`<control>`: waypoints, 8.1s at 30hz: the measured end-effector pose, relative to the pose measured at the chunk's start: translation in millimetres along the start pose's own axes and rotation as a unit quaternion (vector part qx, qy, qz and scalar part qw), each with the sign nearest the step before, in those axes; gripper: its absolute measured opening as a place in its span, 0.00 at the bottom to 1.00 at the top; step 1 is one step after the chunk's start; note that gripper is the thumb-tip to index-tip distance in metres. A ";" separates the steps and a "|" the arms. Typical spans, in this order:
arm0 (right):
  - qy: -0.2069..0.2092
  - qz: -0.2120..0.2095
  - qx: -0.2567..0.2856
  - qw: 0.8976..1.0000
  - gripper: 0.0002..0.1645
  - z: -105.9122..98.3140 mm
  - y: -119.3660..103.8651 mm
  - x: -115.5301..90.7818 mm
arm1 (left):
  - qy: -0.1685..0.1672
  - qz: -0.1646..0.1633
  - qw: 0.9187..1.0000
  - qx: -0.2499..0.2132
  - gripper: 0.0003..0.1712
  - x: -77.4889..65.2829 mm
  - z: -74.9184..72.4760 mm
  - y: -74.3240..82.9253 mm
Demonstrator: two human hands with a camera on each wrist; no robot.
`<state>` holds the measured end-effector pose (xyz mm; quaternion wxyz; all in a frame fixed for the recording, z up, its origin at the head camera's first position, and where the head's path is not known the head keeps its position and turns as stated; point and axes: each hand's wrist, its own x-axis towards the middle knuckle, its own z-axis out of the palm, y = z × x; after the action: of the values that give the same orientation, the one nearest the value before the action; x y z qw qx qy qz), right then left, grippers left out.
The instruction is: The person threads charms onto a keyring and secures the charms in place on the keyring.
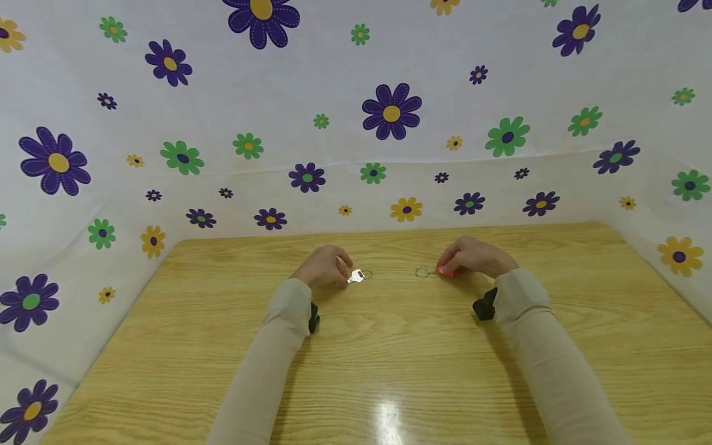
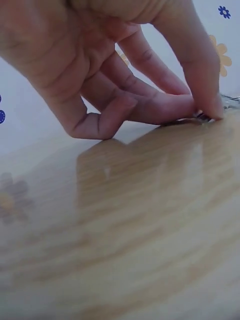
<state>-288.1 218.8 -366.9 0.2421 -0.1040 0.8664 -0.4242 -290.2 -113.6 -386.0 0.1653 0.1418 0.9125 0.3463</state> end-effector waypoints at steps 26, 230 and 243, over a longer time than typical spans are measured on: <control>-0.030 0.012 0.090 0.995 0.05 -4.4 10.6 -5.4 | -0.029 0.003 0.987 -0.161 0.11 -6.6 2.1 6.6; -0.018 -0.110 0.223 0.969 0.09 85.5 -25.5 -25.6 | 0.033 0.055 0.940 -0.335 0.11 -47.1 58.6 39.2; -0.025 -0.117 0.228 0.966 0.08 88.1 -26.4 -24.7 | 0.044 0.056 0.949 -0.306 0.08 -48.6 60.1 43.3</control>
<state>-222.7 151.7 -384.0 0.2295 -0.1575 0.7223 -0.6331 -215.9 -65.4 -389.1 0.1404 0.1199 0.7597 0.6235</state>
